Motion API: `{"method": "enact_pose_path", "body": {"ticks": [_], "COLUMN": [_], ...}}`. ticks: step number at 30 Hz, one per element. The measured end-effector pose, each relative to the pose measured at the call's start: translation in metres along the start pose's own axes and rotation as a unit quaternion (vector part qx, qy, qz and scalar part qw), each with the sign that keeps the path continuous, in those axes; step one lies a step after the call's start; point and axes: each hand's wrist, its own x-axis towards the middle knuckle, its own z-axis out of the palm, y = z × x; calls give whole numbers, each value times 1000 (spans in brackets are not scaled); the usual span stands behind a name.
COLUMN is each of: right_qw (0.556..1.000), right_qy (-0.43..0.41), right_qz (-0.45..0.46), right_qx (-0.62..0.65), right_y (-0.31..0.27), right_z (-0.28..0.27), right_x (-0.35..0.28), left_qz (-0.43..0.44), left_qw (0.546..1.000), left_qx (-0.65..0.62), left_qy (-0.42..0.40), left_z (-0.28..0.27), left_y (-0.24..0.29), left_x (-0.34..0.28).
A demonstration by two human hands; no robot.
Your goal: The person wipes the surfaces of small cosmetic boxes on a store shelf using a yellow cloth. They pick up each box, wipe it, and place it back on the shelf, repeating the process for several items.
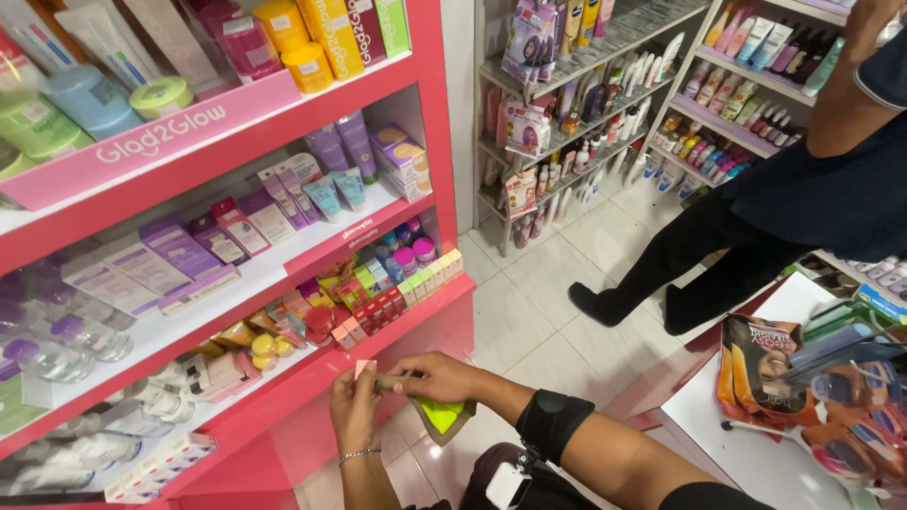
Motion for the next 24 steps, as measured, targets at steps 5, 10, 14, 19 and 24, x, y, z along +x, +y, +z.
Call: {"method": "enact_pose_path", "body": {"ticks": [5,10,14,19,24], "right_qw": [998,994,994,992,990], "right_qy": [31,59,52,16,25], "right_qz": [-1,0,1,-44,-17], "right_qx": [56,94,97,117,136], "right_y": [15,7,17,16,5], "right_z": [-9,-8,-5,4,9], "right_x": [-4,-11,-10,-9,-3], "left_qz": [-16,2,-30,24,102], "left_qw": [998,999,997,987,984], "left_qx": [-34,-32,-54,-159,-144], "left_qy": [-56,-44,-53,-23,-17], "left_z": [20,13,23,18,21], "left_y": [5,-28,-3,-23,-6], "left_x": [-13,-9,-30,-34,-53]}}
